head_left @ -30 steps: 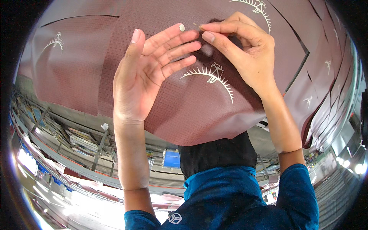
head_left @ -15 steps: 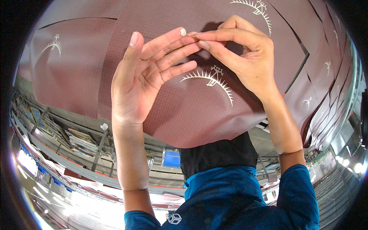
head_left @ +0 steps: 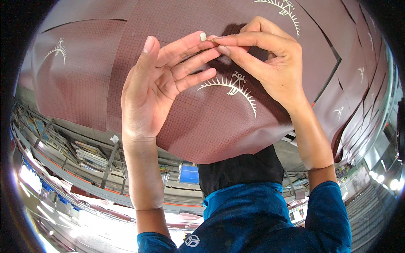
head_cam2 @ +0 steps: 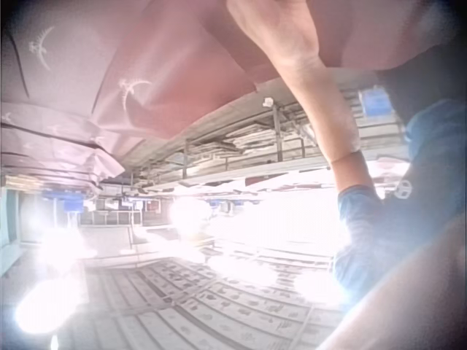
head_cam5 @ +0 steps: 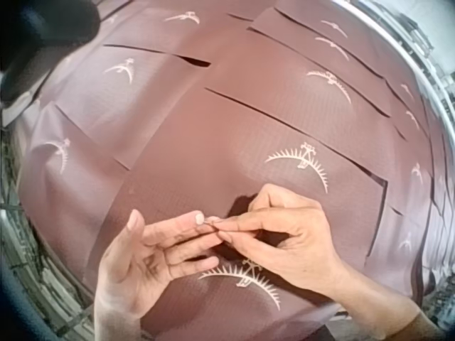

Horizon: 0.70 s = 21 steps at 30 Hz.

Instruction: The person walks along drying racks in a workshop and uses a small stick to pick at white printed logos on maroon surfboard blanks. They repeatedly lift and remove small pieces of the logo from several boards.

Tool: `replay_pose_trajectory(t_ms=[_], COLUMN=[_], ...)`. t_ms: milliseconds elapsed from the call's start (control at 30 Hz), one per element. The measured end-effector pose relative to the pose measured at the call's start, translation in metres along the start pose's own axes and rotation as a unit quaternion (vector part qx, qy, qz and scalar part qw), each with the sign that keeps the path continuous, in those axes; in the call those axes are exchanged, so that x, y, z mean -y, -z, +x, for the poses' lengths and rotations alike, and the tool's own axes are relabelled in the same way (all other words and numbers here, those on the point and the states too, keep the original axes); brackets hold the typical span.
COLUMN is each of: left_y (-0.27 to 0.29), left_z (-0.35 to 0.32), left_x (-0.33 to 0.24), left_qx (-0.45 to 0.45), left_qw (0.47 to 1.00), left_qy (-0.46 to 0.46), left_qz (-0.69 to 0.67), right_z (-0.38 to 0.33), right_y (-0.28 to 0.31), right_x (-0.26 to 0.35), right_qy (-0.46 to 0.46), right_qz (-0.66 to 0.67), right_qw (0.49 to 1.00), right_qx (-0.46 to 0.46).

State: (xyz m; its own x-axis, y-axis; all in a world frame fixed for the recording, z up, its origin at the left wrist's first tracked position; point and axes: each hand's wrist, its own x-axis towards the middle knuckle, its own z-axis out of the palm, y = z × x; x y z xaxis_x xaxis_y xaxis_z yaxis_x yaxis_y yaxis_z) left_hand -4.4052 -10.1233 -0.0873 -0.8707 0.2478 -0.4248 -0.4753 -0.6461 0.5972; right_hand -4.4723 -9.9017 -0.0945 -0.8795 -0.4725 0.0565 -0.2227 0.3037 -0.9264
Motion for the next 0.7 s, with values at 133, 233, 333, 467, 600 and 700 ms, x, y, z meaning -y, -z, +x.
replay_pose_trajectory(t_ms=[133,233,333,467,600,700], left_y=[0.001,0.001,-0.001,-0.008,-0.016,-0.024], left_z=[-0.001,-0.001,0.0,-0.001,-0.015,-0.03], left_x=[0.001,0.001,0.001,0.0,0.008,0.019], left_qx=[-0.003,0.005,0.012,-0.013,-0.088,-0.106], left_qw=[1.0,1.0,1.0,1.0,0.974,0.945], left_qy=[0.001,-0.002,-0.007,-0.016,-0.137,-0.234], left_qz=[-0.002,-0.005,0.004,-0.013,0.159,0.204], right_z=[0.0,-0.001,-0.001,-0.003,-0.014,-0.036], right_y=[-0.001,0.001,0.0,0.0,0.005,0.012], right_x=[0.0,0.001,0.003,0.002,0.01,0.017], right_qy=[0.005,0.003,0.006,-0.003,-0.037,-0.07], right_qz=[0.002,-0.001,0.016,0.023,0.016,0.018], right_qw=[1.0,1.0,1.0,1.0,0.999,0.997], right_qx=[0.001,0.001,-0.006,-0.007,0.0,0.028])
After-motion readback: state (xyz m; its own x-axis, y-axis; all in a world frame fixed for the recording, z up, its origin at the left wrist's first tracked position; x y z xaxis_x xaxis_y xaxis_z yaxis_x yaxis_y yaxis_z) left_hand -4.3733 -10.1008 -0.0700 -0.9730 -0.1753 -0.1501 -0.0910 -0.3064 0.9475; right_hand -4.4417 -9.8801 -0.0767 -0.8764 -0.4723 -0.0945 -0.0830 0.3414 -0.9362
